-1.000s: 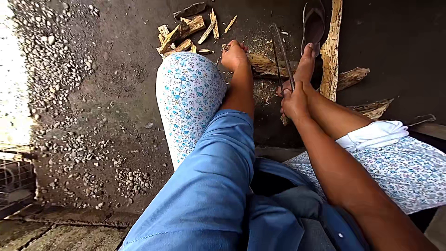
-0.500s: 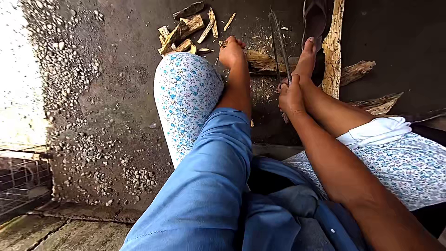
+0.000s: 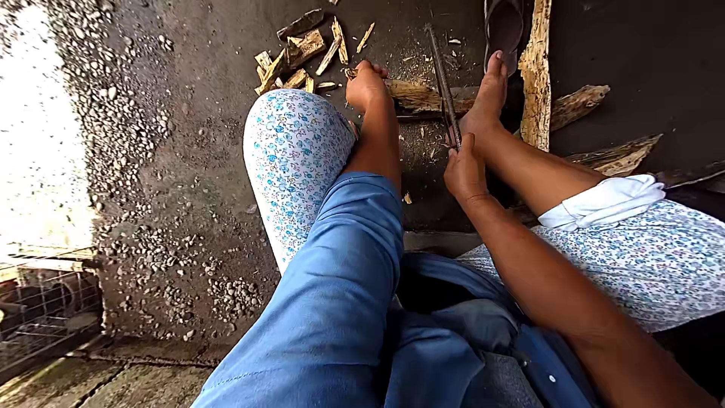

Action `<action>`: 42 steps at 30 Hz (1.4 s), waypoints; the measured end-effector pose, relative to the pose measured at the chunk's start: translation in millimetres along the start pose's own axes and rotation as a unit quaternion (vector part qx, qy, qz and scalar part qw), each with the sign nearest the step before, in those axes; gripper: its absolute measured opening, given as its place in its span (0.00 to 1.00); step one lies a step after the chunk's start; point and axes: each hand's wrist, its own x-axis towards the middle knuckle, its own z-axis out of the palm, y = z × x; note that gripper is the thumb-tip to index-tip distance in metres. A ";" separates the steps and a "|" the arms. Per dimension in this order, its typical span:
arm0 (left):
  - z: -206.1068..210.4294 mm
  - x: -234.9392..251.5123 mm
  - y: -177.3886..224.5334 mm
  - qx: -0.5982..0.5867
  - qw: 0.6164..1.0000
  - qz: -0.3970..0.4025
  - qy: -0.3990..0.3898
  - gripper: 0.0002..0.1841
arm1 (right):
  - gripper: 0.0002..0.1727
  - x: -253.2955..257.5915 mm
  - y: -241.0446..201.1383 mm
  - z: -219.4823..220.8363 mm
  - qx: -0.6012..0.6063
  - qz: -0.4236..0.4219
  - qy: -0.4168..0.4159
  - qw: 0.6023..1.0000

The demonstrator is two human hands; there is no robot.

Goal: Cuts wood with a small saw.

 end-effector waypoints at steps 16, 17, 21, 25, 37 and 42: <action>-0.5 -2.0 -2.6 -0.012 1.000 0.008 -0.005 0.08 | 0.17 49.0 -10.8 -18.8 0.140 0.056 -0.054 0.987; -0.2 -2.9 -3.3 -0.013 1.000 0.011 -0.010 0.08 | 0.17 44.1 -10.2 -21.9 0.157 0.064 -0.061 0.984; 0.2 8.1 -4.6 -0.026 1.000 0.012 -0.014 0.10 | 0.18 -40.9 8.1 -41.7 0.172 0.092 -0.096 0.976; -2.2 9.4 -6.0 -0.005 1.000 0.012 -0.019 0.08 | 0.16 -64.9 18.3 -45.2 0.157 0.115 -0.092 0.976; -20.5 -14.2 -11.8 0.060 0.996 -0.053 0.048 0.33 | 0.21 14.6 18.8 42.0 0.288 0.043 -0.029 0.956; -7.7 -20.6 -8.5 -0.008 0.994 0.040 -0.104 0.17 | 0.13 11.8 3.2 15.9 0.421 0.098 -0.010 0.902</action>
